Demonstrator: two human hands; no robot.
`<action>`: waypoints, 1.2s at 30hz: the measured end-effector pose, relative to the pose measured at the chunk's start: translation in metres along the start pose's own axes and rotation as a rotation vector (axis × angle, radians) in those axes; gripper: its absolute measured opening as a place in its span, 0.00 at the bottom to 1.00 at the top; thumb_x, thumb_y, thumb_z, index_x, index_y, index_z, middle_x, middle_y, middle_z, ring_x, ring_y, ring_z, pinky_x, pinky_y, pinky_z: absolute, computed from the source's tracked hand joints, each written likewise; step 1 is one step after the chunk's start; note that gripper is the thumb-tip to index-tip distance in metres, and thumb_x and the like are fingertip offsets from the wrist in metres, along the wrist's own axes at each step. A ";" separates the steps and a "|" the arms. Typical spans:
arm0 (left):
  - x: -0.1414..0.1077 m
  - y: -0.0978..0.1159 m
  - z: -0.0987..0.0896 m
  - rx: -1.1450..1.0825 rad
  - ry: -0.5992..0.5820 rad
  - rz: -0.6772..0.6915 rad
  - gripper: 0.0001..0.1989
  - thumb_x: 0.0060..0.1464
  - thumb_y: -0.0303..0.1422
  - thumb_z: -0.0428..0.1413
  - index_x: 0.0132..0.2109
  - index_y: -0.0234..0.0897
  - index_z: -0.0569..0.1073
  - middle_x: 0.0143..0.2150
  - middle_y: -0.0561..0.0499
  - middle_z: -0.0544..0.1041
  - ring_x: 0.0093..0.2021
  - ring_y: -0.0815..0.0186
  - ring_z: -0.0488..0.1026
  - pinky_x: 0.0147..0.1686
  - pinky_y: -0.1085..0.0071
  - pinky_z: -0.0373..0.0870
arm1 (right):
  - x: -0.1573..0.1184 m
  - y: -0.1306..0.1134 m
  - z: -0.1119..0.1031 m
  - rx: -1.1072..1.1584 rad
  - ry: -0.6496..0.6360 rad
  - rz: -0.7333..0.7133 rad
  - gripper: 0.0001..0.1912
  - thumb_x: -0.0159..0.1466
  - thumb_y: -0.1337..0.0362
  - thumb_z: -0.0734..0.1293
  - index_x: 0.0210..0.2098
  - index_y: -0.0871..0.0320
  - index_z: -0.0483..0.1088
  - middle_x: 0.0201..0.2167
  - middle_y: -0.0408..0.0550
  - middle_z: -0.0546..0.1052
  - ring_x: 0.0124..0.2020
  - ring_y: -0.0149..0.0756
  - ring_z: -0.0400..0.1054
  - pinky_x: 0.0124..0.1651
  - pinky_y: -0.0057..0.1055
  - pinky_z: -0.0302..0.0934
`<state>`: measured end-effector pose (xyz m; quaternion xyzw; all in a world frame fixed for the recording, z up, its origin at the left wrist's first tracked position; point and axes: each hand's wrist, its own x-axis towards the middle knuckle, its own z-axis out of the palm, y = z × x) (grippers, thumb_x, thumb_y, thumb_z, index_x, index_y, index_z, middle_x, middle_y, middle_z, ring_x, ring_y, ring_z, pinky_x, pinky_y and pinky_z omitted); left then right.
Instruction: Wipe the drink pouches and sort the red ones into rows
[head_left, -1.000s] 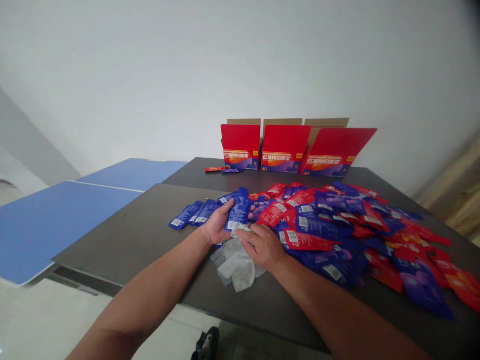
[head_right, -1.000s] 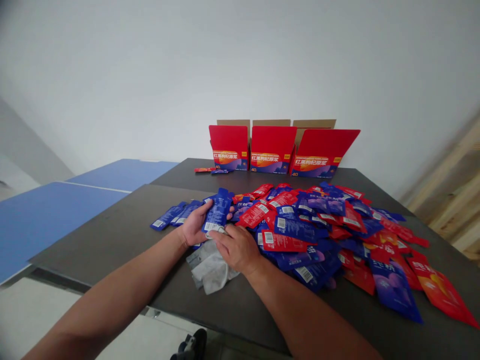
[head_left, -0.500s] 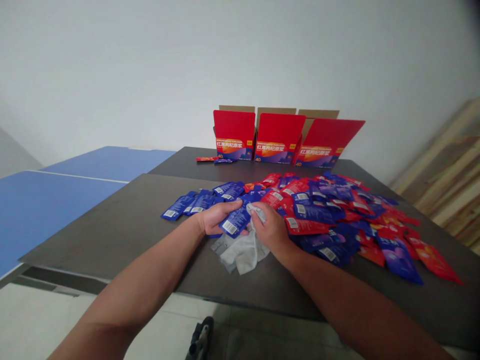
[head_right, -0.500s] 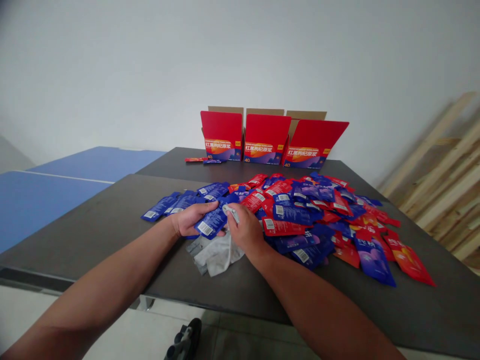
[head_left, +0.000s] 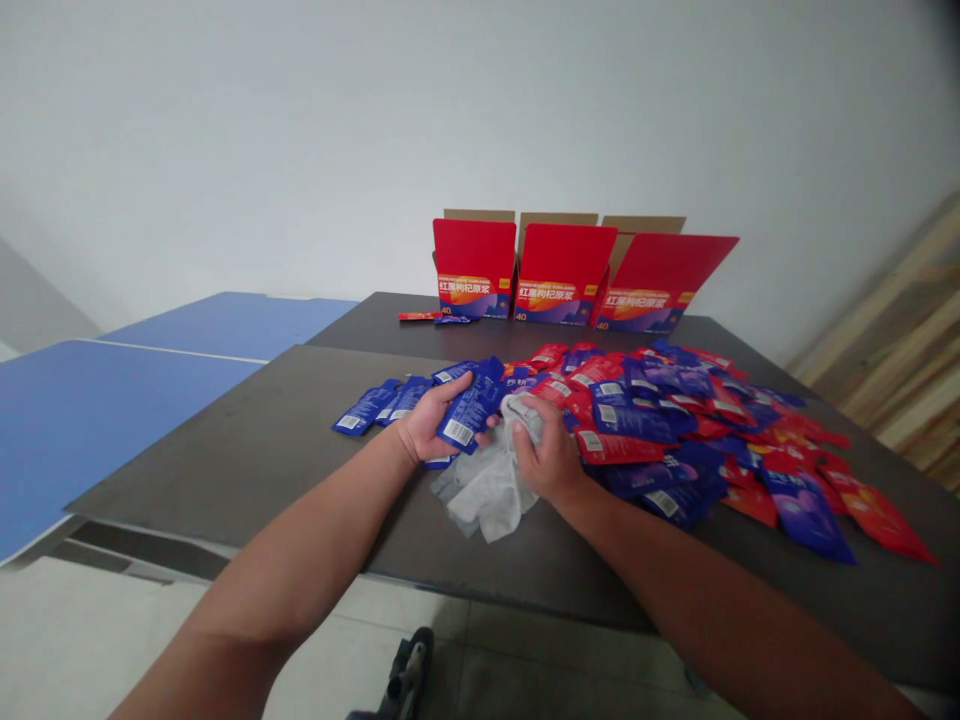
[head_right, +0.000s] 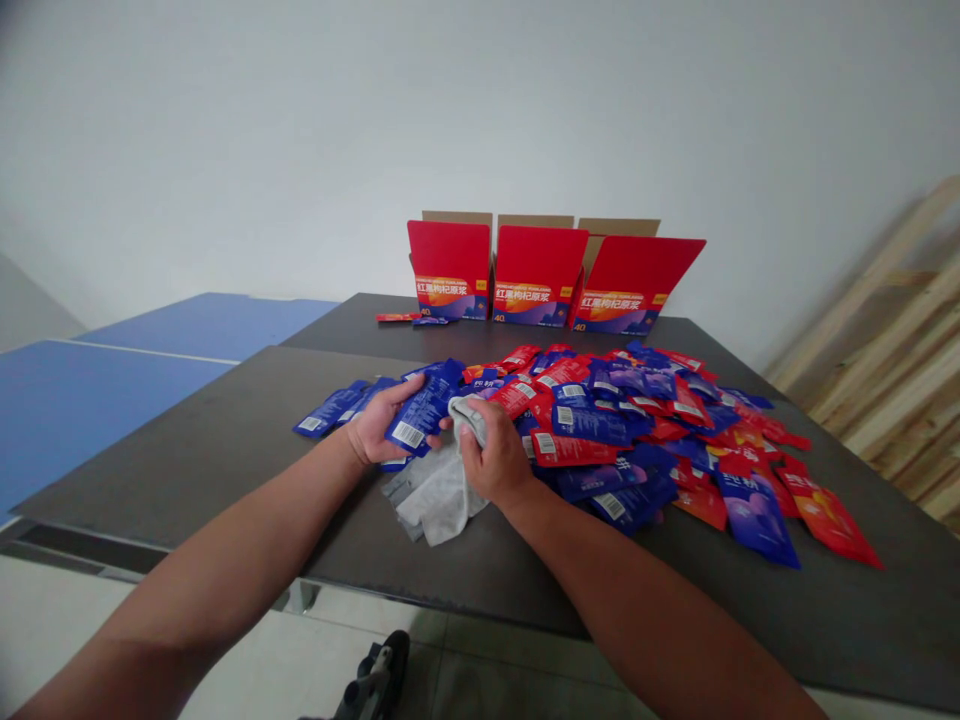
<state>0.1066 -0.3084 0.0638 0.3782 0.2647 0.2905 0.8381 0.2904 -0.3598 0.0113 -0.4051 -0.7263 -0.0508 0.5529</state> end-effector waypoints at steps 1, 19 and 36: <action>0.002 -0.002 0.002 -0.008 0.021 0.014 0.28 0.61 0.50 0.44 0.48 0.30 0.73 0.37 0.39 0.78 0.34 0.60 0.75 0.28 0.69 0.69 | -0.001 -0.001 -0.001 0.005 -0.058 -0.075 0.16 0.67 0.63 0.58 0.54 0.57 0.62 0.45 0.55 0.72 0.49 0.42 0.68 0.52 0.44 0.64; 0.012 -0.030 0.021 0.030 -0.030 -0.072 0.17 0.57 0.46 0.54 0.34 0.34 0.70 0.24 0.52 0.68 0.22 0.71 0.65 0.18 0.78 0.60 | 0.000 -0.002 -0.001 -0.078 -0.013 0.108 0.11 0.66 0.60 0.61 0.47 0.55 0.66 0.41 0.51 0.75 0.42 0.40 0.71 0.45 0.36 0.66; 0.008 -0.011 0.011 -0.257 -0.131 -0.115 0.21 0.60 0.47 0.48 0.39 0.31 0.72 0.30 0.46 0.72 0.23 0.70 0.65 0.17 0.77 0.58 | 0.000 0.000 0.001 0.052 0.086 -0.033 0.18 0.65 0.67 0.60 0.54 0.56 0.58 0.44 0.53 0.71 0.46 0.40 0.68 0.47 0.39 0.66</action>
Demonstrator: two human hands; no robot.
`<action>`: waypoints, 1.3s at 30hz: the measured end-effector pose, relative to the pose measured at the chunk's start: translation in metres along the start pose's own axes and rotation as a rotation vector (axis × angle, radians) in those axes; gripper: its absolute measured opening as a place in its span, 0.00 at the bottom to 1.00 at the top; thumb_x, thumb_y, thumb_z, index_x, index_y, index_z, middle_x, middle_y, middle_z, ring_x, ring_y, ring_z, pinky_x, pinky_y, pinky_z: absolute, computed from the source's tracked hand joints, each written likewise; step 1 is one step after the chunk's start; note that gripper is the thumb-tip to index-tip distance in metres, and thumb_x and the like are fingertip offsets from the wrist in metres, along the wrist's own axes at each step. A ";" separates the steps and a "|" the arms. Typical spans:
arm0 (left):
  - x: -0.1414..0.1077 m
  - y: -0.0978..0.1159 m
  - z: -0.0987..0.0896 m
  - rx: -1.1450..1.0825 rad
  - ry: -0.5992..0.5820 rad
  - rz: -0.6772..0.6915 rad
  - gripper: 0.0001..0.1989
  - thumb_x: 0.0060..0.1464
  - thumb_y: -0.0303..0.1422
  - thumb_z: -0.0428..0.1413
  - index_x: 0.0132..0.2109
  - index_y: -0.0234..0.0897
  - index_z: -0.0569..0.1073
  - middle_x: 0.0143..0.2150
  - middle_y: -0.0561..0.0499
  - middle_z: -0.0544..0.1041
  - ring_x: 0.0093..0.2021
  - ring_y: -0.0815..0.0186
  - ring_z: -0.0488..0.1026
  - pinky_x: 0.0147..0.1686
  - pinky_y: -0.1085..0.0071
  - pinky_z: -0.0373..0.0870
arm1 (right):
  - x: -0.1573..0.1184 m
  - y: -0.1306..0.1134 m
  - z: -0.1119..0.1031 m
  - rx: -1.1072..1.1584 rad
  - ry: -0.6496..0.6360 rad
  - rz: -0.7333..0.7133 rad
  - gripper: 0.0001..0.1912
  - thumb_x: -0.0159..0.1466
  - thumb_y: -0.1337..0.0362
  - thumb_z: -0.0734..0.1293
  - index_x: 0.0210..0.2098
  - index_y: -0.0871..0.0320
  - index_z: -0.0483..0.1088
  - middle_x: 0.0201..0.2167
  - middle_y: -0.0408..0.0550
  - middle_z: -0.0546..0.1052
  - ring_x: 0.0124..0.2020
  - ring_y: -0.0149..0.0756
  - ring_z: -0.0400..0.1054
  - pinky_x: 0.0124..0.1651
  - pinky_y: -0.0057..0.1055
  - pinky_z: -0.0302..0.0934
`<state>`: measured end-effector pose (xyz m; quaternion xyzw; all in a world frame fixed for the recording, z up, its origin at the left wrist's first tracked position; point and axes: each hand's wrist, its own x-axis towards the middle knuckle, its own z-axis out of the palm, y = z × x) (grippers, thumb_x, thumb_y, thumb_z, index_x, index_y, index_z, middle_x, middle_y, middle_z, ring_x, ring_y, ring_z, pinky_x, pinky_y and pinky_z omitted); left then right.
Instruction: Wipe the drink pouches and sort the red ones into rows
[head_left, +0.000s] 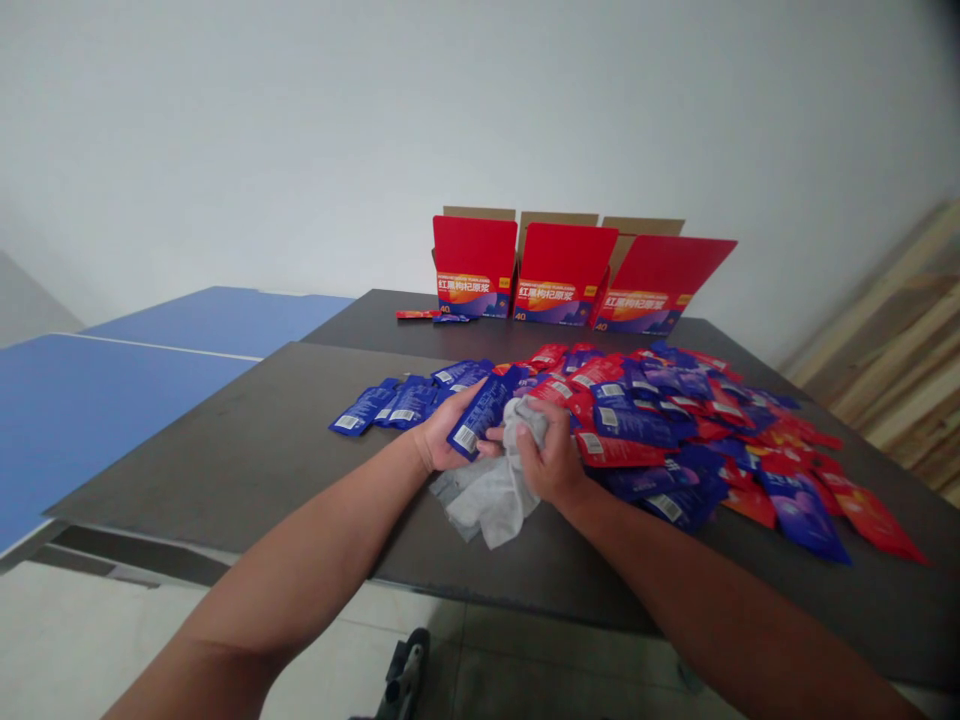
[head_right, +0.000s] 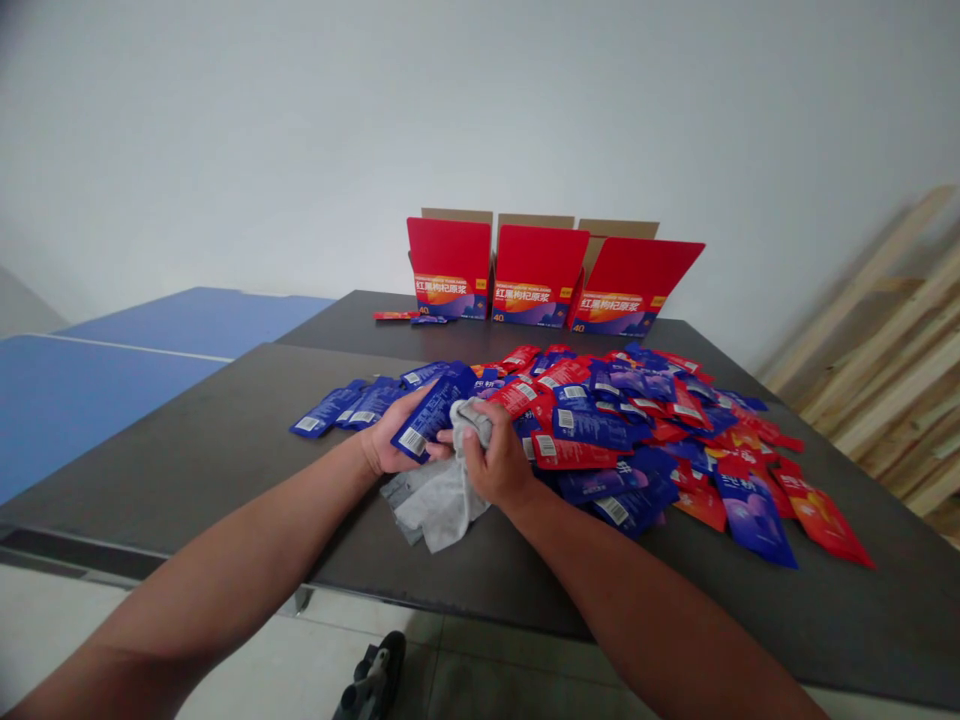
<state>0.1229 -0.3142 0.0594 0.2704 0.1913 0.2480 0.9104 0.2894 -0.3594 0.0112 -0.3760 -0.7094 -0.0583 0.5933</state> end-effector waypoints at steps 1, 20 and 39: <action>0.002 -0.001 0.000 -0.001 0.032 0.024 0.22 0.60 0.48 0.48 0.38 0.30 0.72 0.28 0.46 0.72 0.23 0.70 0.66 0.17 0.77 0.59 | -0.001 -0.001 -0.001 0.024 -0.065 -0.095 0.19 0.65 0.68 0.60 0.55 0.55 0.59 0.43 0.52 0.71 0.45 0.39 0.68 0.47 0.39 0.66; 0.013 -0.026 0.000 0.504 0.233 0.127 0.22 0.51 0.52 0.57 0.37 0.36 0.69 0.23 0.58 0.64 0.20 0.76 0.60 0.17 0.81 0.54 | 0.003 0.004 -0.002 -0.076 -0.007 0.007 0.14 0.65 0.67 0.61 0.50 0.54 0.64 0.40 0.50 0.71 0.43 0.39 0.68 0.47 0.41 0.66; 0.010 0.019 -0.009 -0.314 0.288 0.431 0.08 0.61 0.28 0.51 0.44 0.29 0.70 0.28 0.50 0.72 0.26 0.74 0.72 0.26 0.82 0.71 | 0.000 0.006 0.002 -0.052 0.037 0.099 0.13 0.65 0.66 0.61 0.50 0.55 0.62 0.43 0.53 0.72 0.46 0.41 0.69 0.48 0.41 0.66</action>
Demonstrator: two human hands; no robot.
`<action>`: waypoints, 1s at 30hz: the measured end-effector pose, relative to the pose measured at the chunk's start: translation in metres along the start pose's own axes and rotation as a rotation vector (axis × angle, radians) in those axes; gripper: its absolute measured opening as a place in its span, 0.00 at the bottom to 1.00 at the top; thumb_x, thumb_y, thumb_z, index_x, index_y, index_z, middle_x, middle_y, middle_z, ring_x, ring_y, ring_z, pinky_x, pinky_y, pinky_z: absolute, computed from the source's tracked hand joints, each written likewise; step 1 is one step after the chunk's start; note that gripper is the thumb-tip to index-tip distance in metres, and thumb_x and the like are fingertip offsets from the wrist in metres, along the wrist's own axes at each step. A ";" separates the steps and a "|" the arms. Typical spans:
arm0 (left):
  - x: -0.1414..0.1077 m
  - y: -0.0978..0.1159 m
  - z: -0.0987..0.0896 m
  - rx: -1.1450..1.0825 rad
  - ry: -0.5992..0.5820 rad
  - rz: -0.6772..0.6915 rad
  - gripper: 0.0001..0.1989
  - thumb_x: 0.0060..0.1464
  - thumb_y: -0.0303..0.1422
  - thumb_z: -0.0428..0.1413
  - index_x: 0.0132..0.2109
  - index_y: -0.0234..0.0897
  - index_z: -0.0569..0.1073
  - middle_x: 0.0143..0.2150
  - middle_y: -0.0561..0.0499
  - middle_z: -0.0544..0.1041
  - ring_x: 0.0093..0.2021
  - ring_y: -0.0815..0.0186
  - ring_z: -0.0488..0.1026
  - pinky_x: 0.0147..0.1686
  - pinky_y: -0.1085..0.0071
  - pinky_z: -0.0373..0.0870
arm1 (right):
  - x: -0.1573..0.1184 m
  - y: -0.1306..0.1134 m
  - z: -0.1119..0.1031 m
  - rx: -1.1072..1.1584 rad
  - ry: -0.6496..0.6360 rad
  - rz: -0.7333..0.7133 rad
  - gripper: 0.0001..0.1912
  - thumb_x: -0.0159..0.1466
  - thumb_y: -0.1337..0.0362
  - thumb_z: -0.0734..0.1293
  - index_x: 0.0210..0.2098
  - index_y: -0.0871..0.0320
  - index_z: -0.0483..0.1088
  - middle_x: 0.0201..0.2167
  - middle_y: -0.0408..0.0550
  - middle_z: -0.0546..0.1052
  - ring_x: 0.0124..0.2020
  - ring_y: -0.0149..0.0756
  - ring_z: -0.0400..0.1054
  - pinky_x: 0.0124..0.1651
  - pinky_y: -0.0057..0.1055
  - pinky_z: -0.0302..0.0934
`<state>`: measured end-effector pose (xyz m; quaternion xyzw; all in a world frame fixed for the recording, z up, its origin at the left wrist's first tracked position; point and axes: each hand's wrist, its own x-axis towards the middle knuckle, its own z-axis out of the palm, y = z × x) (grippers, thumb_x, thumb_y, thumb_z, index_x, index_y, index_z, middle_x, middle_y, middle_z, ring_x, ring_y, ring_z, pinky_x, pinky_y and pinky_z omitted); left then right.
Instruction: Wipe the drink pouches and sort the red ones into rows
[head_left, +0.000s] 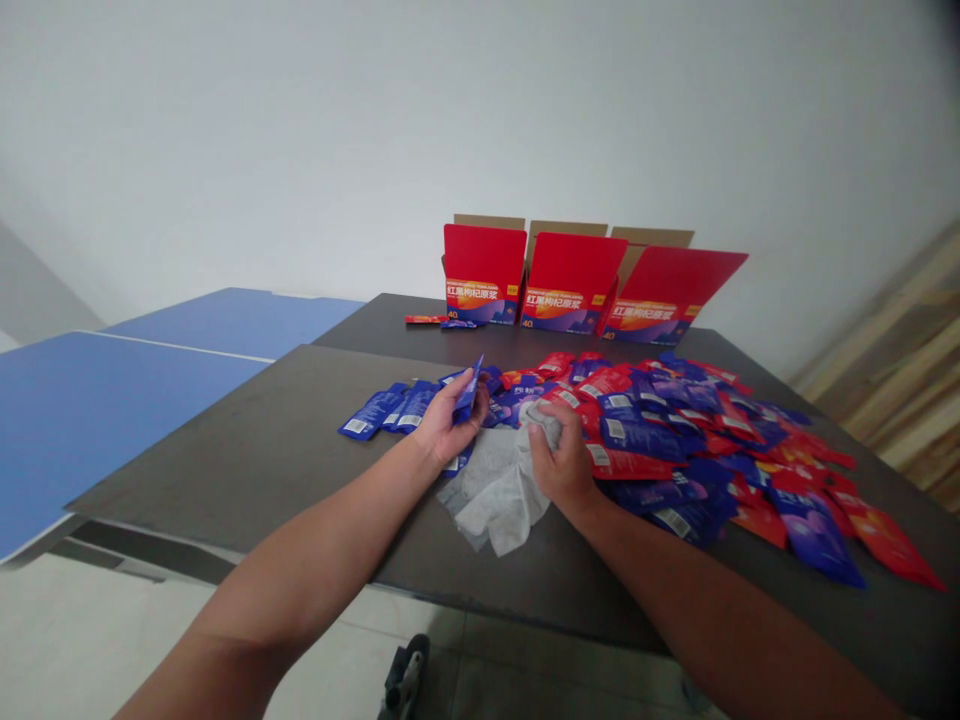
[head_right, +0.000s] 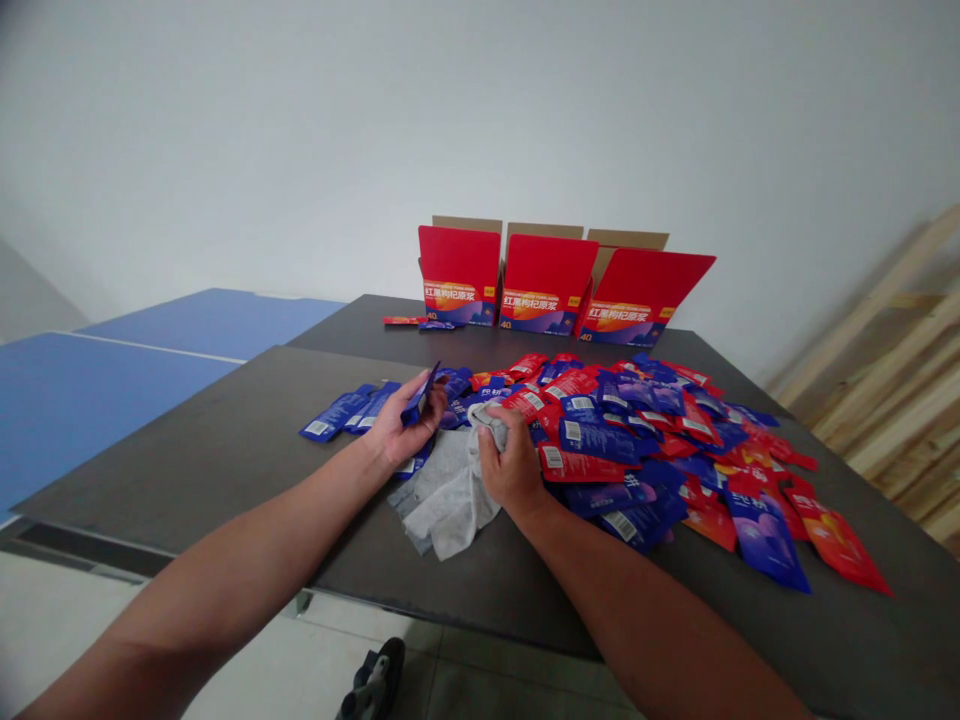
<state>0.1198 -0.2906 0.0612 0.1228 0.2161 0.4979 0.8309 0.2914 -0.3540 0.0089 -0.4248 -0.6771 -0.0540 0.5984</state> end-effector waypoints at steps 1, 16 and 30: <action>0.001 0.000 -0.001 0.035 0.025 0.019 0.08 0.60 0.29 0.51 0.44 0.29 0.71 0.28 0.49 0.74 0.27 0.73 0.73 0.27 0.80 0.73 | 0.000 0.000 -0.001 0.008 -0.025 -0.030 0.14 0.65 0.66 0.61 0.50 0.55 0.63 0.42 0.52 0.72 0.46 0.41 0.69 0.49 0.42 0.66; -0.010 -0.020 -0.004 0.451 -0.294 -0.037 0.11 0.58 0.30 0.55 0.47 0.31 0.72 0.36 0.44 0.78 0.30 0.65 0.77 0.31 0.70 0.76 | 0.000 0.002 0.000 -0.088 -0.248 -0.151 0.10 0.65 0.64 0.65 0.44 0.54 0.75 0.33 0.48 0.74 0.39 0.38 0.70 0.43 0.35 0.67; -0.015 -0.018 -0.006 0.549 -0.221 -0.220 0.13 0.57 0.36 0.56 0.45 0.31 0.73 0.33 0.43 0.78 0.29 0.61 0.78 0.32 0.65 0.77 | 0.008 0.002 -0.001 -0.065 -0.026 0.142 0.09 0.65 0.61 0.63 0.43 0.56 0.71 0.39 0.51 0.78 0.42 0.41 0.72 0.46 0.40 0.68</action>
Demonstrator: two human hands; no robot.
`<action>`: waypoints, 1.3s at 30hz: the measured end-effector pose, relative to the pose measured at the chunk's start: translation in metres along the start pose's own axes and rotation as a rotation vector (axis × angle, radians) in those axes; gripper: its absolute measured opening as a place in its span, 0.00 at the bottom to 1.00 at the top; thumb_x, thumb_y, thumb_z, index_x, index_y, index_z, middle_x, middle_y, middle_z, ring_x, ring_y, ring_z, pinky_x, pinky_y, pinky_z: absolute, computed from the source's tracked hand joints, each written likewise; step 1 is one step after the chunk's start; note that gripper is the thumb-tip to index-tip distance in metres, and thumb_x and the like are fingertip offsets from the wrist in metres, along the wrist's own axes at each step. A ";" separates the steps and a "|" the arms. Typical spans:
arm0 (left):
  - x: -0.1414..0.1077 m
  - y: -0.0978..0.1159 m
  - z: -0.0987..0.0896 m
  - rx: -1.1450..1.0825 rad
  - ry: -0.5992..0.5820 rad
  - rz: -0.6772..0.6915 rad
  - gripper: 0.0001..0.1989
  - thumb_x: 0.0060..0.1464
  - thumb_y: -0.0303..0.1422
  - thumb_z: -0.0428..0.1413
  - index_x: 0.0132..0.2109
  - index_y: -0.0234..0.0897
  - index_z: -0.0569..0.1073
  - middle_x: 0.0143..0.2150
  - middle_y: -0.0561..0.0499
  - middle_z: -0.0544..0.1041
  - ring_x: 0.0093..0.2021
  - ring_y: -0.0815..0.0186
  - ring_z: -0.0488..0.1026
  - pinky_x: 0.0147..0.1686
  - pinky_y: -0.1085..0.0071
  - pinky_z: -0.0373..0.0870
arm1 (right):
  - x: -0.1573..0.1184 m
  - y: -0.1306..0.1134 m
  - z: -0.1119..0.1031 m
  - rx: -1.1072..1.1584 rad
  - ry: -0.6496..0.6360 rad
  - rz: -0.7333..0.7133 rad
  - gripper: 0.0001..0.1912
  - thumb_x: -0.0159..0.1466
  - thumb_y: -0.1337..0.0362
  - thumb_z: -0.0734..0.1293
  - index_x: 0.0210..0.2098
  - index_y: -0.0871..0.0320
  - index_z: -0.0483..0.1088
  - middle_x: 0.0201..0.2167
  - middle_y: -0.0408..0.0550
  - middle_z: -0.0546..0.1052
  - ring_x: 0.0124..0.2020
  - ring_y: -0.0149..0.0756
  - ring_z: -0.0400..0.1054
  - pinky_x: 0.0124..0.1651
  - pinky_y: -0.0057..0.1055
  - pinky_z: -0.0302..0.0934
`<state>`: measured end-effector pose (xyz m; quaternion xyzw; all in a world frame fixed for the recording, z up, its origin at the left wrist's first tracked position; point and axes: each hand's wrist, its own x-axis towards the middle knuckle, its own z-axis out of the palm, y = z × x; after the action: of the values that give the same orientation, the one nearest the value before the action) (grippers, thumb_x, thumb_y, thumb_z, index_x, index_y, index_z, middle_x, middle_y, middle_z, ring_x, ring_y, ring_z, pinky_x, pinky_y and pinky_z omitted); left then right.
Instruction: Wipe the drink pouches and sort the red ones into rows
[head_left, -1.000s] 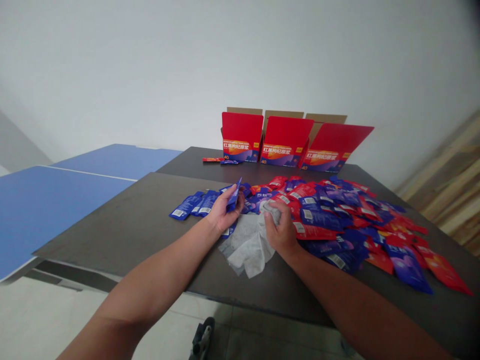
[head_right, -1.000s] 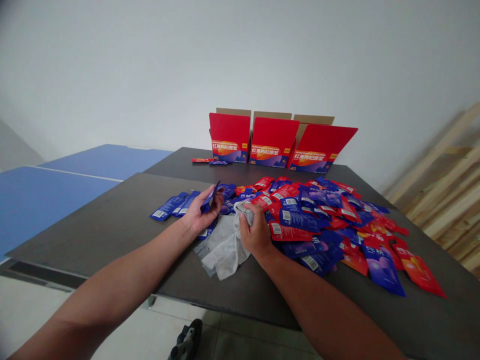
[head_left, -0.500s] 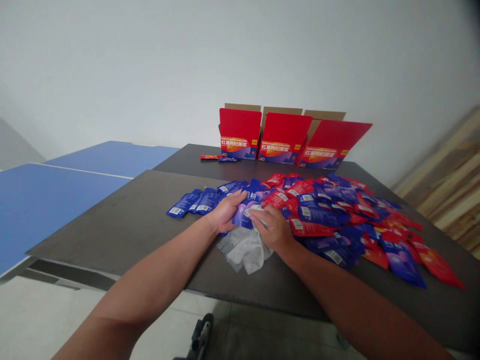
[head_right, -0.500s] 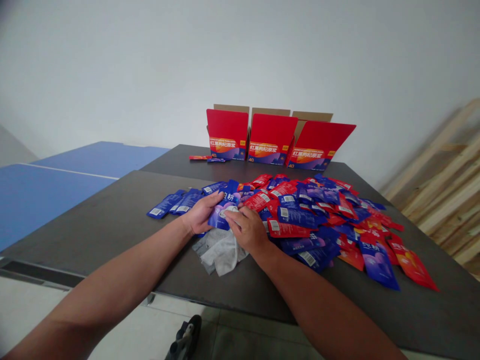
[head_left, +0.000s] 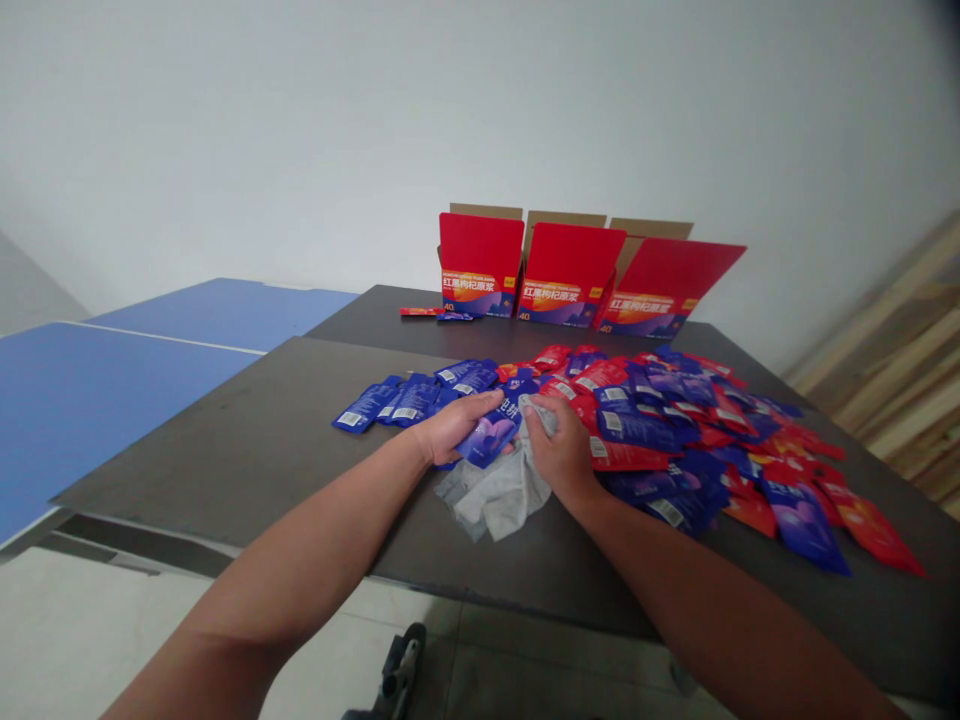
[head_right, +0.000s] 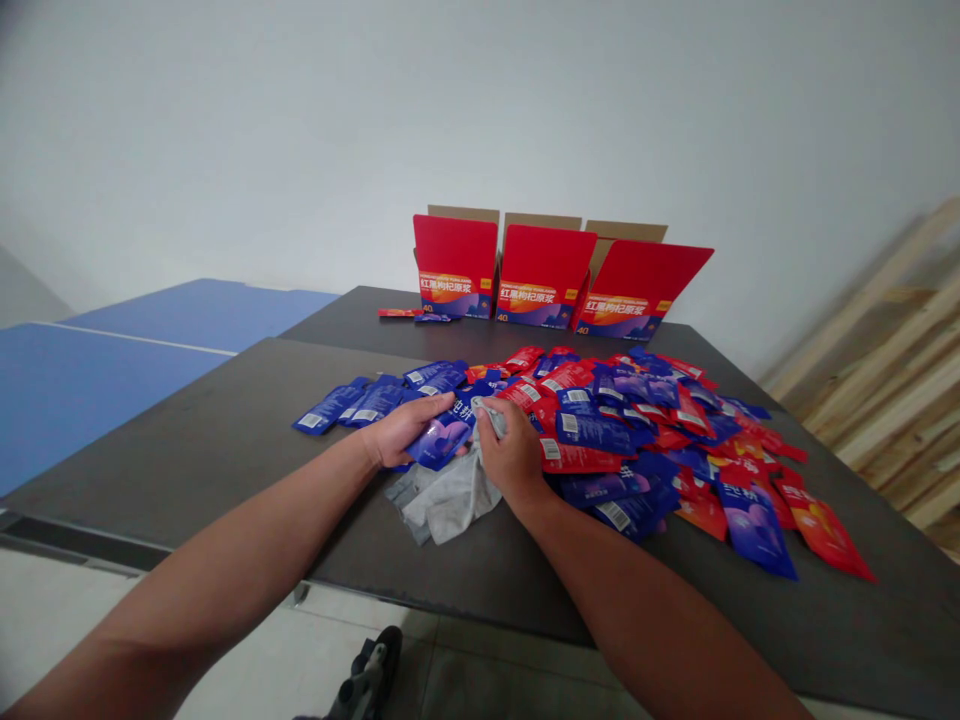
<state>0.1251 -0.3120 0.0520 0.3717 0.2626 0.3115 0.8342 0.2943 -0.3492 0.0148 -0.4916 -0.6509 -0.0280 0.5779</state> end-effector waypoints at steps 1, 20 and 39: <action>0.001 0.001 -0.001 -0.008 0.001 -0.015 0.15 0.58 0.37 0.55 0.46 0.30 0.73 0.33 0.42 0.79 0.29 0.61 0.78 0.32 0.65 0.77 | 0.000 0.000 0.000 0.004 0.017 0.006 0.10 0.66 0.61 0.62 0.44 0.57 0.70 0.40 0.52 0.77 0.43 0.41 0.72 0.47 0.41 0.67; -0.001 -0.002 0.017 -0.123 0.041 0.029 0.30 0.56 0.55 0.48 0.54 0.37 0.72 0.31 0.47 0.77 0.26 0.67 0.74 0.24 0.76 0.67 | -0.010 -0.007 -0.003 -0.004 -0.322 -0.638 0.18 0.64 0.71 0.63 0.49 0.48 0.74 0.35 0.48 0.72 0.39 0.36 0.66 0.45 0.36 0.66; -0.010 -0.006 0.004 0.347 -0.099 0.109 0.29 0.44 0.34 0.67 0.54 0.37 0.71 0.29 0.55 0.72 0.25 0.75 0.65 0.27 0.79 0.61 | -0.001 0.001 0.002 -0.100 -0.087 -0.110 0.25 0.68 0.64 0.58 0.64 0.55 0.59 0.45 0.55 0.71 0.49 0.44 0.66 0.53 0.44 0.63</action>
<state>0.1232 -0.3246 0.0518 0.5386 0.2507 0.2875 0.7513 0.2935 -0.3483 0.0132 -0.4843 -0.6991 -0.0708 0.5212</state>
